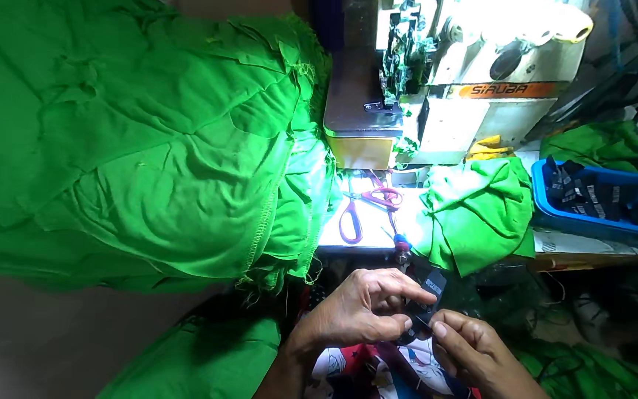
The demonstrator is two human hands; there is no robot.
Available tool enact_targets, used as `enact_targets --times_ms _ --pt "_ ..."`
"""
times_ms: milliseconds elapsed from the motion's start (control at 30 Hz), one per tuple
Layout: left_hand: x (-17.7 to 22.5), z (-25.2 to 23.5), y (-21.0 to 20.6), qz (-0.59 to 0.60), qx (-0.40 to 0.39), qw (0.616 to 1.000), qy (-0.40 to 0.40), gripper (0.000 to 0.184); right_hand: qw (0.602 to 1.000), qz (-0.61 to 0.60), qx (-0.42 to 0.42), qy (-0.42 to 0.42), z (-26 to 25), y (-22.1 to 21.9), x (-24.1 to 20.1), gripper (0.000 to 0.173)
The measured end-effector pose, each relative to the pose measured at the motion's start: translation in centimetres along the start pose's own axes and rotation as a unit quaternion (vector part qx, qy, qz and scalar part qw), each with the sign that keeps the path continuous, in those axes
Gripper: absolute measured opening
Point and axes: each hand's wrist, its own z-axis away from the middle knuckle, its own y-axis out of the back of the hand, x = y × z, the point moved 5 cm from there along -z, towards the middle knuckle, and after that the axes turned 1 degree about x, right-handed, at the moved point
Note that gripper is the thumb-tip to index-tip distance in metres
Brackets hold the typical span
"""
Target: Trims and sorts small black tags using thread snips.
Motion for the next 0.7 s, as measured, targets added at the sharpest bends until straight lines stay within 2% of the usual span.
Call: enact_targets --times_ms 433,700 --pt "-0.4 0.3 -0.6 0.001 -0.009 1.000 0.011 0.034 0.999 -0.031 0.017 0.006 -0.1 -0.1 0.7 0.022" --pt "-0.7 0.1 -1.1 -0.012 -0.013 0.999 0.028 0.034 0.998 -0.050 0.026 -0.024 -0.4 -0.4 0.4 0.019"
